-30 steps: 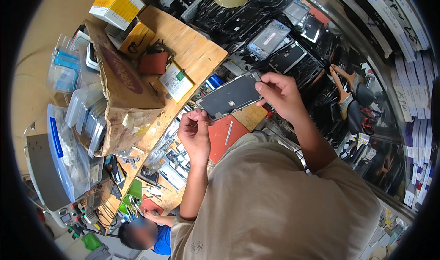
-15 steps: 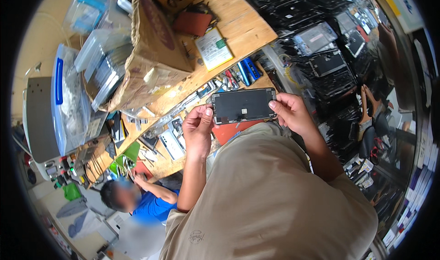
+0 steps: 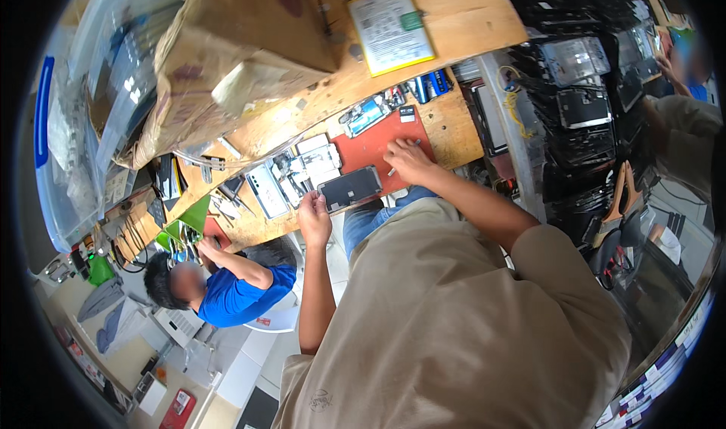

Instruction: The person disassembles a smartphone, applies adhesive to the frame, retrieves a replacement screen from a shelf, and reassembles the device using a pry tool and tweezers. The person handles the phone, adhesive, screen, and tools throughout the process.

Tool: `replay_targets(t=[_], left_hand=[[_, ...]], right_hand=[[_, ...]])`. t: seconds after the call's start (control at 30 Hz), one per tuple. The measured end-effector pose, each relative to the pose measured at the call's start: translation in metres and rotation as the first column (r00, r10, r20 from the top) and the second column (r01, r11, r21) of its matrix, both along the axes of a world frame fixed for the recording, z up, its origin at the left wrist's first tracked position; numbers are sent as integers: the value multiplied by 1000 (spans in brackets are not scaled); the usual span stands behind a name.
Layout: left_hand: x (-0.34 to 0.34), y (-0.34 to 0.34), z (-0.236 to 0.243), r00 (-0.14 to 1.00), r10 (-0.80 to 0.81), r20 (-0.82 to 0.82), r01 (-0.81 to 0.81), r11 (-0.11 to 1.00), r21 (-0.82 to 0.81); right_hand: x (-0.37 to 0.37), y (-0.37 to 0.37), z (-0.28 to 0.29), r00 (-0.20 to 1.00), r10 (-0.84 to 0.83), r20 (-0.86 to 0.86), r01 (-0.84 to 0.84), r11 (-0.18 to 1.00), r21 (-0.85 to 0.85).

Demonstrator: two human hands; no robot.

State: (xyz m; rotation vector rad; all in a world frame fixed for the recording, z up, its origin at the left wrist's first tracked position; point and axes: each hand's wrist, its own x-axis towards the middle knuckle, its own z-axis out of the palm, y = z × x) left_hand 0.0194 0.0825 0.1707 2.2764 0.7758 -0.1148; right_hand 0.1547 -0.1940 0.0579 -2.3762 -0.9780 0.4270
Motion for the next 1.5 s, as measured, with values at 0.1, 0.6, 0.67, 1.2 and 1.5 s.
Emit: replay_targets(t=[0.1, 0.6, 0.67, 1.2, 1.5], left_hand=[[-14, 8, -29, 1000, 27, -16, -28, 997, -66], [36, -41, -70, 934, -255, 251, 247, 967, 63], [34, -45, -72, 944, -261, 202, 258, 965, 37], [47, -93, -156, 864, -259, 432, 284, 959, 6], [50, -96, -160, 802, -308, 512, 258, 951, 168]], right_hand=[[7, 2, -12, 973, 180, 146, -154, 972, -177], [-7, -41, 1, 976, 64, 208, -8, 965, -261], [-3, -45, 3, 987, -7, 159, 49, 965, -257], [-21, -39, -50, 720, -685, 109, 609, 699, 374], [-23, -50, -47, 785, -575, 231, 472, 796, 380]])
